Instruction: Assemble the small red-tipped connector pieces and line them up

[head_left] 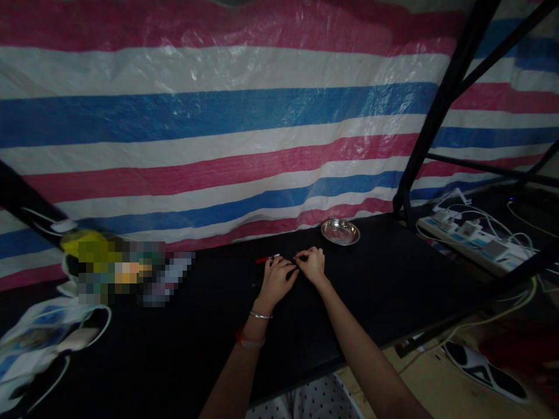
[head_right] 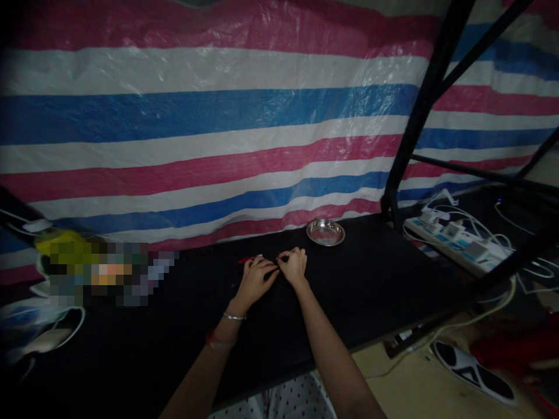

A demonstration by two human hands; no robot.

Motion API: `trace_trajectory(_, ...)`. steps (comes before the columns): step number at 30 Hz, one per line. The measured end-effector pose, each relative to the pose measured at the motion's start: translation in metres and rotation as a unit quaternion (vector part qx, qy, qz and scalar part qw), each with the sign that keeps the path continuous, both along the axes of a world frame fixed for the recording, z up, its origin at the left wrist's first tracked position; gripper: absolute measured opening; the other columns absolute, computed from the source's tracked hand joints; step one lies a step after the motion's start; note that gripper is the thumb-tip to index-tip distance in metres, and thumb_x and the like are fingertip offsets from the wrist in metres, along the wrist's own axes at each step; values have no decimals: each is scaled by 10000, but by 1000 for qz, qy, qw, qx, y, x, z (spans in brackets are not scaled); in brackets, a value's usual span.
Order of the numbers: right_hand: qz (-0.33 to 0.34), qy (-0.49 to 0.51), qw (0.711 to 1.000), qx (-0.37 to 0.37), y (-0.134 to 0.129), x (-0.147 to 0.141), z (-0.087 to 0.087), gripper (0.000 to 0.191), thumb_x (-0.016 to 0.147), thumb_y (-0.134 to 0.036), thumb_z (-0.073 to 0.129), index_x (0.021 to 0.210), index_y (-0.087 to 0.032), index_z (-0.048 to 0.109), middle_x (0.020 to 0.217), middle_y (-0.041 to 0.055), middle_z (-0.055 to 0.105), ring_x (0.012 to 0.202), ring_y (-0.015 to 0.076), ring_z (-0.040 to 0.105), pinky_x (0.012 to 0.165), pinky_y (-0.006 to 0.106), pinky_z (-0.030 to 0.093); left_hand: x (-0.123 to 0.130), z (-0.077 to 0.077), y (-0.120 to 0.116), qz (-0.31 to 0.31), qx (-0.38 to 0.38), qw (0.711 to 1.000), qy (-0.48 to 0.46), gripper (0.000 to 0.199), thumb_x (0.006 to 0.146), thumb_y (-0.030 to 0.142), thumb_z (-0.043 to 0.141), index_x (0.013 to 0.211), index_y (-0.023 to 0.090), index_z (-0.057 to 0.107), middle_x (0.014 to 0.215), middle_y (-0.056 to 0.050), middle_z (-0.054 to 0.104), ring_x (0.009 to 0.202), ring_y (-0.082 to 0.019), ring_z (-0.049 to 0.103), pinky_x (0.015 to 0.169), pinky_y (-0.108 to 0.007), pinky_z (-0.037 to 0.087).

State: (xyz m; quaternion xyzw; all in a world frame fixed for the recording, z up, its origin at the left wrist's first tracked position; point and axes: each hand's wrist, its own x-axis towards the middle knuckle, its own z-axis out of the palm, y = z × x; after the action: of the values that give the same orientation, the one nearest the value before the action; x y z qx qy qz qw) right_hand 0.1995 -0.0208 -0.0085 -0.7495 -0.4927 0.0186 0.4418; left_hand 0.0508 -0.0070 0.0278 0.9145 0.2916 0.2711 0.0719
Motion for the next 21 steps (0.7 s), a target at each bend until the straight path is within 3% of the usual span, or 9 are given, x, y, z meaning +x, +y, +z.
trace_trajectory(8, 9, 35, 998, 60, 1, -2, 7, 151, 807, -331, 562, 780, -237, 678, 824, 26, 649, 877, 220, 485, 794, 340, 322, 1, -1, 0, -15, -9, 1000, 13, 172, 797, 201, 545, 898, 234, 679, 913, -47, 695, 995, -235, 520, 926, -452, 290)
trace_trajectory(15, 11, 51, 991, 127, 1, -2, 9, 318, 884, -305, 389, 1075, -202, 621, 915, 63, 636, 876, 208, 496, 797, 327, 344, 2, 0, 1, -27, -20, 999, 16, 181, 815, 174, 533, 922, 228, 668, 902, -40, 685, 933, -204, 544, 844, -376, 360)
trace_trajectory(18, 23, 41, 991, 128, 0, -3, 10, 320, 890, -289, 362, 1037, -210, 635, 959, 64, 633, 892, 206, 496, 804, 331, 344, 2, 0, 1, -25, -15, 999, 13, 203, 803, 168, 537, 955, 226, 659, 879, -42, 681, 912, -204, 549, 843, -371, 367)
trace_trajectory(21, 20, 60, 989, 132, 0, -5, 11, 273, 868, -307, 415, 987, -205, 639, 885, 47, 647, 864, 206, 511, 800, 329, 353, 1, -1, 1, -23, -11, 1000, 9, 253, 771, 134, 545, 987, 220, 646, 896, -46, 677, 925, -210, 547, 855, -376, 367)
